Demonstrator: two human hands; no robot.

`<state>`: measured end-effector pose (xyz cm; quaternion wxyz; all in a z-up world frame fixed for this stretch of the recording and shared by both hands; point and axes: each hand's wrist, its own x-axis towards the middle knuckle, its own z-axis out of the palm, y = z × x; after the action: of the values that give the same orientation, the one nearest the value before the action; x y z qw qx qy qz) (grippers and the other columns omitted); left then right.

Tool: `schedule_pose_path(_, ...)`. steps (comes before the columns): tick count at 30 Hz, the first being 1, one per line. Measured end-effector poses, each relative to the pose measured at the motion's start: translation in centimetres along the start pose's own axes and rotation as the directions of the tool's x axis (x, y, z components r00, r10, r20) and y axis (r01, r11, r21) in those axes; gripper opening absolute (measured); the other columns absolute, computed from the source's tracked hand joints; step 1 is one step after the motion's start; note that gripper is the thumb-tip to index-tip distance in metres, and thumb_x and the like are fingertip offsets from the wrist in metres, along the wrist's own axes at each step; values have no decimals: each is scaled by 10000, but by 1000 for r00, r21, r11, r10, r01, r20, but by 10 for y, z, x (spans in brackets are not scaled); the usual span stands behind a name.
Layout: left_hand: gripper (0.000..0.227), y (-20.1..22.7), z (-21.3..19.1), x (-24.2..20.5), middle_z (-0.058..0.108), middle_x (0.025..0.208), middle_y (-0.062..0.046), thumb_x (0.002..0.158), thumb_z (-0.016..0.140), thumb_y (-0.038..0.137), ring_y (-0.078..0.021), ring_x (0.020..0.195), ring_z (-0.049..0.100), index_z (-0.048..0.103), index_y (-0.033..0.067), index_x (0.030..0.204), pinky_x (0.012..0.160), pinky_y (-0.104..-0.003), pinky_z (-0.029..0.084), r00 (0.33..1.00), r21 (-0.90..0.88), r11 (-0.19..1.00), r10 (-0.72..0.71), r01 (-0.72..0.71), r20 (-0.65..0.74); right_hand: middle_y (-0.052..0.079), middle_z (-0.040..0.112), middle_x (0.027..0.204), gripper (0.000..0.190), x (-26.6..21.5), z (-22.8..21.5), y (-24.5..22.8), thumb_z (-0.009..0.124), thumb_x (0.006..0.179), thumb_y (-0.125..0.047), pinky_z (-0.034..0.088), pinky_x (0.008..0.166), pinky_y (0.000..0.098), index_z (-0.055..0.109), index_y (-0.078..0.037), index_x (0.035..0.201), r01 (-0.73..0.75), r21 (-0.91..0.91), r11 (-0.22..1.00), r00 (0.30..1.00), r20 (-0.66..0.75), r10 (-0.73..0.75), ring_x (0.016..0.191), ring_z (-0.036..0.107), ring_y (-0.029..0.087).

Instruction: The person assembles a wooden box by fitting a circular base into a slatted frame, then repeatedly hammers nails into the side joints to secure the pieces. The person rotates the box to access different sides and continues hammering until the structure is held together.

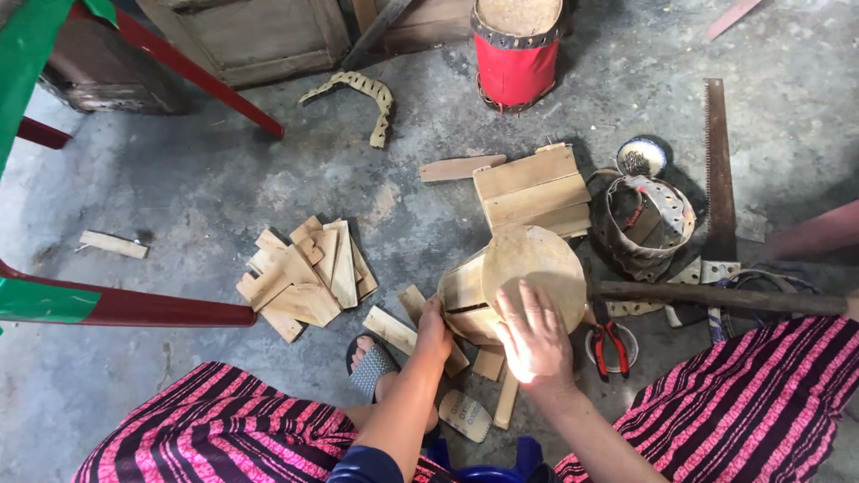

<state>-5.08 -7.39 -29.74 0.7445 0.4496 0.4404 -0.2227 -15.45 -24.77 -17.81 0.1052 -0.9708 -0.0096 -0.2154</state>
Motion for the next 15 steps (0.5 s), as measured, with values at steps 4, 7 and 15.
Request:
schedule_pose_path(4, 521, 21, 17, -37, 684, 1314, -101, 953, 433, 516, -247, 1231, 594, 672, 149, 1235, 1026, -383, 456, 997, 238, 970, -31, 46, -70, 190, 532, 1527, 624, 3, 18, -29, 652, 965, -384, 531, 1033, 484, 462, -259, 1546, 140, -241, 960, 988, -21, -150, 1257, 614, 397)
schedule_pose_path(7, 753, 35, 15, -54, 698, 1354, -164, 943, 402, 673, -328, 1252, 634, 692, 99, 1335, 1035, -424, 504, 992, 140, 988, -82, 69, 94, 168, 436, 1602, 764, 1, 32, -58, 602, 882, -534, 425, 1141, 517, 423, -257, 1571, 160, -139, 977, 981, 131, -141, 1479, 392, 417)
schedule_pose_path(15, 653, 137, 43, -122, 277, 1687, -97, 992, 533, 438, -276, 1583, 151, 377, 184, 1572, 1268, -466, 76, 526, 563, 254, 753, -787, 396, 238, 537, 1477, 480, 26, 7, -84, 570, 961, -243, 278, 1273, 508, 601, -28, 1389, 268, -17, 963, 963, 27, -267, 1437, 420, 431)
